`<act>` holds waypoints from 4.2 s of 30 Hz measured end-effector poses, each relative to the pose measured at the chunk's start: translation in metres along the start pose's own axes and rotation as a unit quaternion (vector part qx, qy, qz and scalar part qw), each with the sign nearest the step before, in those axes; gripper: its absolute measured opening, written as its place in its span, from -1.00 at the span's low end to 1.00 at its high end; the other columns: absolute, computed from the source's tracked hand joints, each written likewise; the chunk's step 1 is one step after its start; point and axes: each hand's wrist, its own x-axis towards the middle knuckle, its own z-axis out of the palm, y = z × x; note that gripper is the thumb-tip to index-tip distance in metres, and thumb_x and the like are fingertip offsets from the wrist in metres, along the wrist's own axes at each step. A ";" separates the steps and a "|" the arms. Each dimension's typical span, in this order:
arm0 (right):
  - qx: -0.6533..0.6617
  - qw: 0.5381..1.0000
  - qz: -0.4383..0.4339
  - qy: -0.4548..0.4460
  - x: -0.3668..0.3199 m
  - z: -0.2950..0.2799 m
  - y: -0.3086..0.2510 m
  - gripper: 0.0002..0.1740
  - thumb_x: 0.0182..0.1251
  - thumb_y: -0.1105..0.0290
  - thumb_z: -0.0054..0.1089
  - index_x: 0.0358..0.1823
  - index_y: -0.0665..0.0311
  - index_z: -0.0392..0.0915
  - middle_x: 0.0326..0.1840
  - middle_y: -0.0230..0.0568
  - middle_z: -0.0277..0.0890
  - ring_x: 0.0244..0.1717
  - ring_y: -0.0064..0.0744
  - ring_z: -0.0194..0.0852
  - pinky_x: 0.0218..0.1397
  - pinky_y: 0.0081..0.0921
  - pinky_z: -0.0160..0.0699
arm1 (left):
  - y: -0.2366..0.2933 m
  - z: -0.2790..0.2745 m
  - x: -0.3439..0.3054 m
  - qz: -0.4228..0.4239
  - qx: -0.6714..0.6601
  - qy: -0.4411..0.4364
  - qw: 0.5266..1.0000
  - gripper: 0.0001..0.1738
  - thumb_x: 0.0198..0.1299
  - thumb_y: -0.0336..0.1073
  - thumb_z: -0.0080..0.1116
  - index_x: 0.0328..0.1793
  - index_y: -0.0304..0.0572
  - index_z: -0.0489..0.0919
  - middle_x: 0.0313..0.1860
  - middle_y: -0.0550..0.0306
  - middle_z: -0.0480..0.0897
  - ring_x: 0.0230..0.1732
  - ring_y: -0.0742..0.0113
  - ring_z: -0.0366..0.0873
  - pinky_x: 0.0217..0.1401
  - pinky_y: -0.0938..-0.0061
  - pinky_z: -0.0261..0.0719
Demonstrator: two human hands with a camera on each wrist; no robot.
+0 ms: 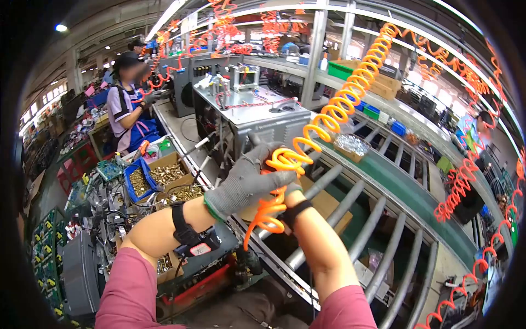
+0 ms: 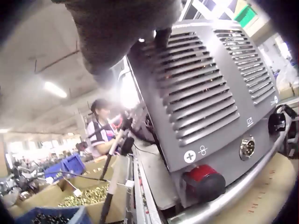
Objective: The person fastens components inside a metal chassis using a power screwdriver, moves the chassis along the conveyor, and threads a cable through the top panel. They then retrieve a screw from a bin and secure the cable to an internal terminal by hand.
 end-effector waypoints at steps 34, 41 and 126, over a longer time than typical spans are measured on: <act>-0.809 -0.215 0.202 0.508 -0.583 0.154 -0.467 -0.66 0.16 0.06 0.23 -0.27 0.19 0.57 -0.25 0.02 0.57 -0.23 0.02 0.60 -0.20 -0.14 0.53 | -0.118 0.484 -0.190 -0.293 -0.258 -0.500 0.773 -0.20 0.00 -0.11 0.42 0.29 -0.36 0.33 -0.04 0.03 0.57 -0.03 0.35 0.51 0.11 0.47 0.47; -0.776 -0.259 0.219 0.531 -0.576 0.145 -0.471 -0.77 0.13 0.16 0.24 -0.31 0.13 0.59 -0.34 -0.11 0.62 -0.28 -0.09 0.65 -0.23 -0.21 0.55 | -0.108 0.457 -0.180 -0.400 -0.316 -0.463 0.725 -0.64 0.19 -0.32 0.16 0.08 -0.31 0.46 -0.13 0.14 0.55 -0.16 0.46 0.51 -0.11 0.58 0.53; -0.718 0.133 -0.245 0.638 -0.595 0.184 -0.336 -0.66 0.38 0.23 0.02 0.05 0.26 0.52 -0.22 -0.38 0.52 -0.29 -0.66 0.40 -0.35 -0.69 0.37 | -0.015 0.184 -0.074 0.355 0.283 0.051 0.889 -0.63 -0.04 -0.32 0.33 -0.05 -0.09 0.55 -0.02 -0.03 0.54 0.16 -0.10 0.42 0.22 0.12 0.38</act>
